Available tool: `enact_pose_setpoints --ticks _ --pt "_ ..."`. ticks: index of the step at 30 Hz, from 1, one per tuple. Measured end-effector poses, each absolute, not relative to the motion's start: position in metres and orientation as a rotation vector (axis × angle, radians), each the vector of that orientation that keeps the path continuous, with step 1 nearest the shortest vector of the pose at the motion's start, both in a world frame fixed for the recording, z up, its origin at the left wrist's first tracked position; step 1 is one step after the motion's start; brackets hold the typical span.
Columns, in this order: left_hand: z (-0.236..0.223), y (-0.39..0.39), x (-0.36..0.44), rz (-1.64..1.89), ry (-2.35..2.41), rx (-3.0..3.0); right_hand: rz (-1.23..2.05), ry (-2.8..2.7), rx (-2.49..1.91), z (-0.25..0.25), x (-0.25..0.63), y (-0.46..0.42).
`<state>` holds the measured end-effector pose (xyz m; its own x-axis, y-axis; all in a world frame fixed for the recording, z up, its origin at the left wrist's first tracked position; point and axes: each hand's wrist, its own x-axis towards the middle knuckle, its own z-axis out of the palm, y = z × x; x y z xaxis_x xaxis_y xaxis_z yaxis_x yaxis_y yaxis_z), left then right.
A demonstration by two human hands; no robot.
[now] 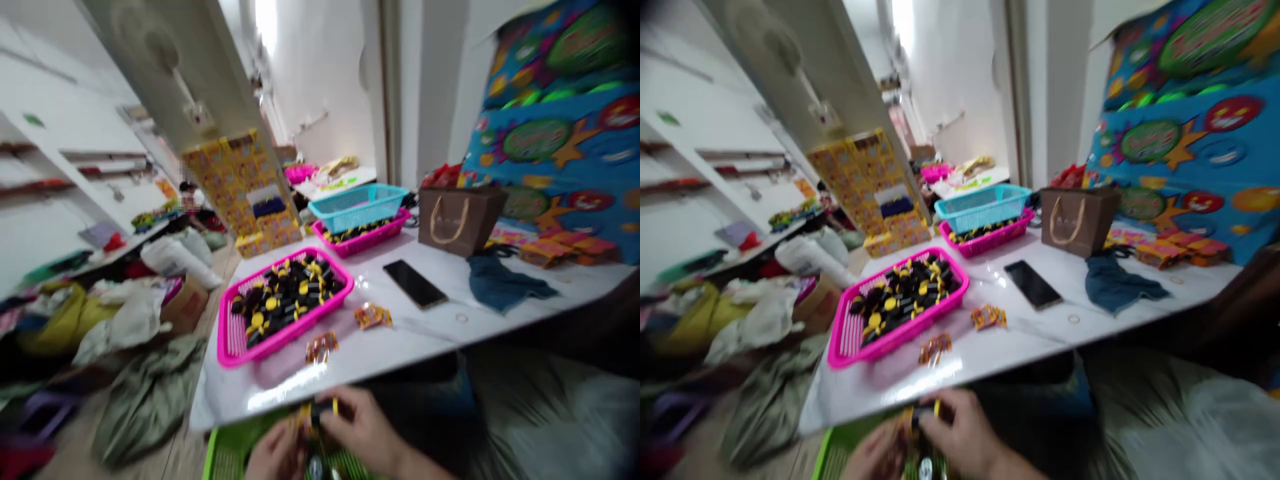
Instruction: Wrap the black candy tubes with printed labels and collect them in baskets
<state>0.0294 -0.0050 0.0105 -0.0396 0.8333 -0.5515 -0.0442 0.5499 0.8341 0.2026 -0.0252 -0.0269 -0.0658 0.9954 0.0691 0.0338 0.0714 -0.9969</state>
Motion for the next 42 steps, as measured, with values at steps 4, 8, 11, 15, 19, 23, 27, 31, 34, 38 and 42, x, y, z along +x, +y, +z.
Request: enact_pose_setpoints --ticks 4,8,11,15,19,23,27,31,34,38,42 --pt "0.005 -0.005 0.026 0.923 1.152 0.578 1.300 -1.059 -1.087 -0.025 0.214 -0.034" --pt "-0.004 0.006 0.028 0.908 1.036 0.471 1.383 -0.943 -1.039 -0.014 0.223 -0.037" --pt "-0.010 0.005 0.032 0.903 1.003 0.455 1.387 -0.948 -1.029 -0.014 0.220 -0.038" --pt "-0.011 -0.002 0.035 0.899 0.947 0.431 1.312 -1.090 -1.114 -0.020 0.212 -0.035" --pt "-0.010 -0.006 0.034 0.902 0.923 0.437 1.061 -1.399 -1.303 -0.014 0.212 -0.034" --pt "-0.014 -0.010 0.032 0.904 0.936 0.490 0.952 -1.647 -1.375 -0.001 0.214 -0.033" --pt "-0.020 -0.014 0.030 0.978 0.956 0.596 0.896 -1.748 -1.277 -0.003 0.211 -0.029" --pt "-0.020 -0.023 0.022 1.049 1.014 0.686 0.959 -1.629 -1.248 -0.016 0.206 -0.031" --pt "-0.017 -0.028 0.012 1.154 1.077 0.711 1.032 -1.525 -1.237 -0.021 0.202 -0.035" --pt "-0.015 -0.028 -0.003 0.966 1.008 0.799 1.094 -1.574 -1.154 -0.024 0.193 -0.038" --pt "-0.018 -0.028 -0.013 0.798 1.010 0.862 1.074 -1.635 -1.102 -0.026 0.181 -0.039"
